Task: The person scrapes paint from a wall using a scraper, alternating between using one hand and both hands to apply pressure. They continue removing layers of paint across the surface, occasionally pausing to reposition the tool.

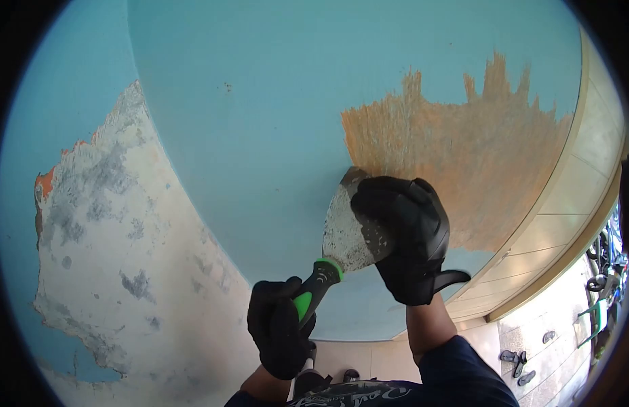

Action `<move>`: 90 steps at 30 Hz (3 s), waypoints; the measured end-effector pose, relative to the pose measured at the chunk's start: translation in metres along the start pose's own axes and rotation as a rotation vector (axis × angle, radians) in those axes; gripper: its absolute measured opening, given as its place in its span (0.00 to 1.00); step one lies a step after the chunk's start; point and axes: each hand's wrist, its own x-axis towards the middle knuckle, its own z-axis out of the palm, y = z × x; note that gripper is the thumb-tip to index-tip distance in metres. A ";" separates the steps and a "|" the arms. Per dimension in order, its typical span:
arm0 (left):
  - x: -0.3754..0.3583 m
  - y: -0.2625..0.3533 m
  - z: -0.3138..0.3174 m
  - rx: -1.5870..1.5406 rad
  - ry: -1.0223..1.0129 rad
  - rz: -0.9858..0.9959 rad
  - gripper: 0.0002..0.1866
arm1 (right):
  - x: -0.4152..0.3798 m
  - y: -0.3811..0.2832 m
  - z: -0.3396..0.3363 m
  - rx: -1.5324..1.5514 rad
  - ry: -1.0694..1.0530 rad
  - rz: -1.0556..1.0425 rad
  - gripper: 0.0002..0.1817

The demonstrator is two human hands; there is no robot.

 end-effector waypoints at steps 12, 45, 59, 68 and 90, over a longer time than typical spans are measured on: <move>-0.013 -0.019 0.000 0.175 -0.024 0.003 0.11 | -0.021 0.010 0.009 0.048 0.069 0.031 0.12; 0.017 -0.018 0.006 -0.045 -0.001 0.007 0.08 | -0.001 0.018 0.014 0.035 0.094 -0.076 0.15; 0.011 -0.005 0.013 0.001 0.046 -0.054 0.09 | 0.007 0.010 0.009 0.038 0.054 -0.021 0.13; -0.007 -0.017 0.010 0.098 0.026 -0.071 0.08 | -0.015 0.009 0.008 0.020 0.029 0.007 0.15; 0.005 -0.024 0.002 0.378 0.014 0.145 0.07 | -0.008 0.010 0.010 0.059 0.094 -0.067 0.15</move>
